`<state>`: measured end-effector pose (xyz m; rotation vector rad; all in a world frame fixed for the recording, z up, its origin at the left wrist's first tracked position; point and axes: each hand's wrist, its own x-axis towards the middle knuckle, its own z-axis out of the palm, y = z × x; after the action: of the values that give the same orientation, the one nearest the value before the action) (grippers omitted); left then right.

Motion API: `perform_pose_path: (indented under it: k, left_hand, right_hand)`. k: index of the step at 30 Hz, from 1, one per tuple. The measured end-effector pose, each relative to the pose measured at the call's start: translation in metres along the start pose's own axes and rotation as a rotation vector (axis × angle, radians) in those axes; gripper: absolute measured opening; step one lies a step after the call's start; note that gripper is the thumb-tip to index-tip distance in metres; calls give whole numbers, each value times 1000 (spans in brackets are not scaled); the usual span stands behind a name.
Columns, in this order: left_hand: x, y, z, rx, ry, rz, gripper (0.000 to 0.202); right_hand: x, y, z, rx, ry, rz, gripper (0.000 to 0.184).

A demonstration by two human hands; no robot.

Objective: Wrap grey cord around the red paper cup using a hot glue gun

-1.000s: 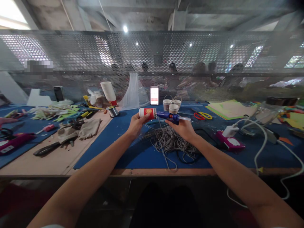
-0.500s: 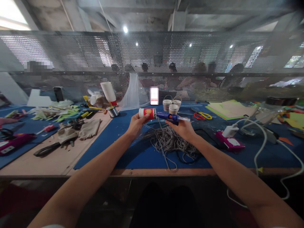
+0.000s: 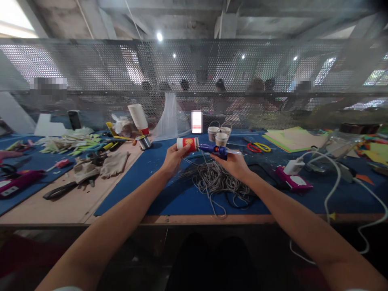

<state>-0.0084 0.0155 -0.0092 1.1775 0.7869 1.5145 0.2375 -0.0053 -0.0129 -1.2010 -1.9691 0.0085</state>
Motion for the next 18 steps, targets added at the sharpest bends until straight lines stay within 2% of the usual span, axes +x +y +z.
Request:
perform_pose_path:
  k: [18]
  left_hand:
    - [0,3,1,-11,24,-11,33]
  right_hand:
    - [-1,0,-1,-27,-11,-31,39]
